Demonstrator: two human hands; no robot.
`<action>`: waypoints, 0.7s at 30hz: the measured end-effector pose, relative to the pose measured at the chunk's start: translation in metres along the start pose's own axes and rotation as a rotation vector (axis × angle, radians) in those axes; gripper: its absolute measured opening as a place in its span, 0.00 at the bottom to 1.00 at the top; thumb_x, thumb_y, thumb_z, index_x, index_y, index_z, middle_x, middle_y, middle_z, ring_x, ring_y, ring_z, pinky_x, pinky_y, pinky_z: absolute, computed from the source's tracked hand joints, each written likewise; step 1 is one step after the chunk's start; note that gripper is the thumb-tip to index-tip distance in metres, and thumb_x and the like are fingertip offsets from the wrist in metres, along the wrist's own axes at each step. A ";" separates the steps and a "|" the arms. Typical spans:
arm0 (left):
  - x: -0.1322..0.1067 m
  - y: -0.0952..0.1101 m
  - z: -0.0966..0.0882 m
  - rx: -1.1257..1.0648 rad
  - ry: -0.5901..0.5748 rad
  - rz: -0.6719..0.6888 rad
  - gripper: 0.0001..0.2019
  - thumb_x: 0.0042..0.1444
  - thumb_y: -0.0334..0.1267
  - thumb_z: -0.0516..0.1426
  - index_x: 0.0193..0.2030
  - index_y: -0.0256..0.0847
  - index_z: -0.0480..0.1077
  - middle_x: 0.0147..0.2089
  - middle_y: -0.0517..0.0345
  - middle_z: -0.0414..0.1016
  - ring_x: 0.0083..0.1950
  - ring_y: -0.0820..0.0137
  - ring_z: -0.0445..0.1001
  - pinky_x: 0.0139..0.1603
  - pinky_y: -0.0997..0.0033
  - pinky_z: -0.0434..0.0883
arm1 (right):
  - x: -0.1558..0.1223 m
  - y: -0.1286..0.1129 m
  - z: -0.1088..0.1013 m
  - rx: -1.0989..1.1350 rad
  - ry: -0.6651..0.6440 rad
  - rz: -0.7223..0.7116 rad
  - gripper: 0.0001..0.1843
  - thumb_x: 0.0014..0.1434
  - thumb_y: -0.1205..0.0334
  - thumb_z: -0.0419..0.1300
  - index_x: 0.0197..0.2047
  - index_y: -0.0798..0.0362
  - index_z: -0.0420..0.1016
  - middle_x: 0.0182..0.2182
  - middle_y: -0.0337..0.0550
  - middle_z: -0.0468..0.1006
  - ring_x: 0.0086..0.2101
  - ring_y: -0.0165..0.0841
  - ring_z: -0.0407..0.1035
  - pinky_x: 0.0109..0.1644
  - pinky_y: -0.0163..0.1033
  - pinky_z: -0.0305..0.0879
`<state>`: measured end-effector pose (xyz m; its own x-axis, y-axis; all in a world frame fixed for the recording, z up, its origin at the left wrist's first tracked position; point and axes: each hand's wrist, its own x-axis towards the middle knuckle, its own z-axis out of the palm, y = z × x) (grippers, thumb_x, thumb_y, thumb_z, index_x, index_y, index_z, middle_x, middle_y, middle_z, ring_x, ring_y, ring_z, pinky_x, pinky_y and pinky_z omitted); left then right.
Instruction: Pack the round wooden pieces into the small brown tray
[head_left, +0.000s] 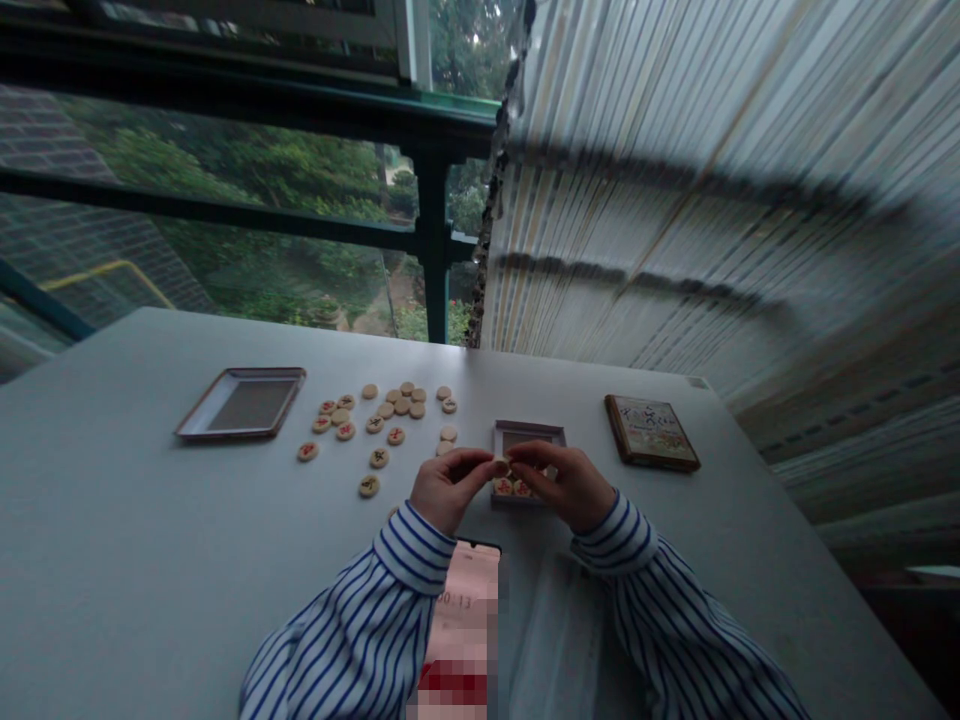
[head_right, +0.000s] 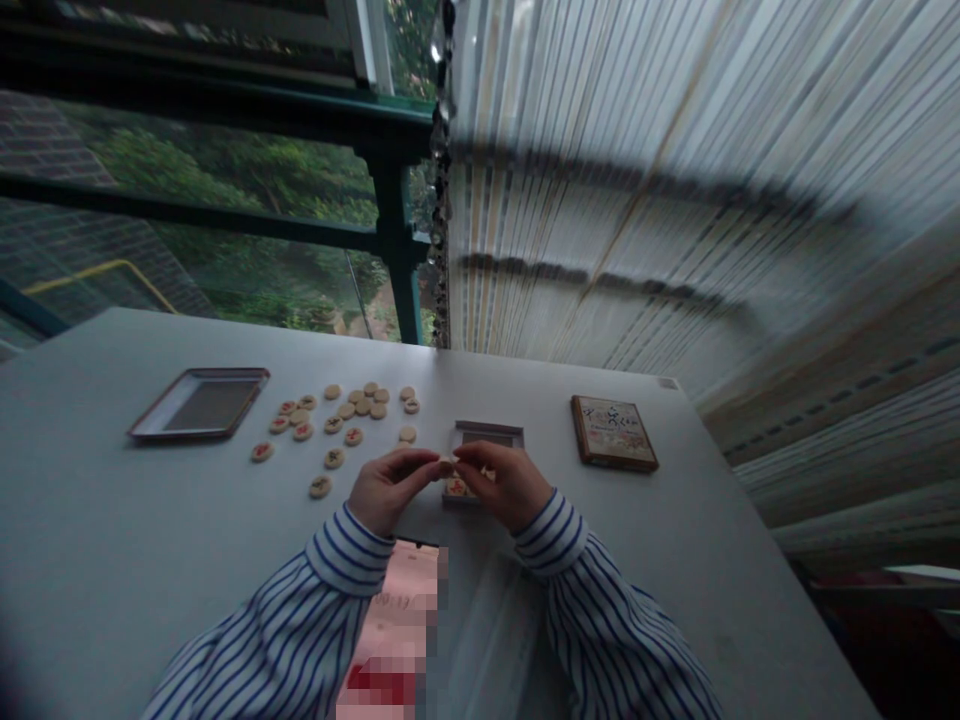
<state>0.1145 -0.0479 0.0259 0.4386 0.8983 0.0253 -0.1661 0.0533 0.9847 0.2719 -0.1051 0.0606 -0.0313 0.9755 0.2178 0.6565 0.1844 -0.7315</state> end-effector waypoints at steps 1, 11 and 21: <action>0.000 0.000 0.000 -0.014 0.005 -0.003 0.09 0.41 0.36 0.62 0.31 0.35 0.73 0.29 0.55 0.77 0.32 0.70 0.75 0.37 0.73 0.72 | 0.000 0.000 0.000 0.000 -0.001 0.002 0.11 0.53 0.63 0.55 0.40 0.55 0.71 0.31 0.42 0.77 0.29 0.28 0.68 0.33 0.33 0.64; -0.001 0.000 0.000 -0.077 0.014 -0.037 0.10 0.41 0.35 0.62 0.32 0.35 0.73 0.30 0.56 0.77 0.33 0.71 0.75 0.38 0.74 0.72 | 0.001 -0.002 0.002 0.014 -0.008 -0.023 0.10 0.54 0.63 0.54 0.39 0.55 0.71 0.30 0.42 0.76 0.28 0.27 0.68 0.32 0.32 0.64; -0.001 0.004 0.002 -0.105 -0.024 -0.087 0.11 0.40 0.36 0.63 0.33 0.34 0.73 0.27 0.55 0.77 0.29 0.71 0.75 0.34 0.74 0.72 | 0.001 -0.002 0.003 0.033 -0.006 -0.024 0.10 0.54 0.61 0.55 0.39 0.55 0.71 0.30 0.42 0.76 0.28 0.27 0.68 0.31 0.32 0.64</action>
<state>0.1149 -0.0498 0.0299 0.4765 0.8775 -0.0538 -0.2177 0.1771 0.9598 0.2680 -0.1044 0.0599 -0.0512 0.9714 0.2318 0.6299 0.2115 -0.7473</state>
